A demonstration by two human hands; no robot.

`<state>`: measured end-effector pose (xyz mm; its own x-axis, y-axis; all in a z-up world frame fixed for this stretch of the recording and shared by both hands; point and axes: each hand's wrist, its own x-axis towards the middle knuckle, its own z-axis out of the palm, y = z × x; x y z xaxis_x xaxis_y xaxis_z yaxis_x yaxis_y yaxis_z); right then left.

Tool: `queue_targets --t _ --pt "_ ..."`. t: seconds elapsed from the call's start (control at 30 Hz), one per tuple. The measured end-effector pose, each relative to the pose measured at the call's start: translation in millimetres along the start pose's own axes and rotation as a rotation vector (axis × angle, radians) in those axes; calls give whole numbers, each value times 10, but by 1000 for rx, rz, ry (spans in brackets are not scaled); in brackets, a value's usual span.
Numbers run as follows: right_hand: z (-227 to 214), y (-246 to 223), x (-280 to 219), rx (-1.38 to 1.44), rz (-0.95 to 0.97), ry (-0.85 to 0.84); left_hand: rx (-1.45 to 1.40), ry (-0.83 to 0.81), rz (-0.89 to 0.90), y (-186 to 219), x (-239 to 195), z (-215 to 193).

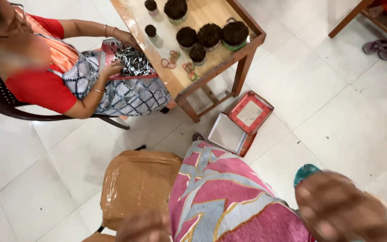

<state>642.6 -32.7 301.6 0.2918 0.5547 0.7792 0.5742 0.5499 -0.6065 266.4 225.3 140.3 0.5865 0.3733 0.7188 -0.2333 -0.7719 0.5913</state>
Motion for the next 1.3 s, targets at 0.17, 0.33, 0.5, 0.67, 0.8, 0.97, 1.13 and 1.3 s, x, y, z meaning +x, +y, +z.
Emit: queue_targets --t 0.17,0.33,0.5,0.67,0.8,0.97,1.13,1.3 --pt "807 1661 -19 -248 384 3 67 -164 -641 -1019 1174 1143" --pt "1421 3405 12 -318 637 -76 218 -479 -983 -3138 -680 1373" --pt "1851 4751 -272 -556 750 -133 571 -861 -1092 -4428 -1566 1119" --pt "1976 4987 -504 -889 645 -203 531 -1431 -749 -5749 -1520 674" --pt "1957 4931 -481 -906 648 -190 1 -1820 153 -8833 1777 1572" --pt "1931 5023 -572 -887 534 -283 -398 -1730 458 -8496 3801 2480" --pt "1817 5026 -589 -831 415 -285 -335 -1629 672 -9083 3293 2321" --pt "1893 4983 -609 -850 377 -178 -350 -1797 403 -9258 3400 2020"
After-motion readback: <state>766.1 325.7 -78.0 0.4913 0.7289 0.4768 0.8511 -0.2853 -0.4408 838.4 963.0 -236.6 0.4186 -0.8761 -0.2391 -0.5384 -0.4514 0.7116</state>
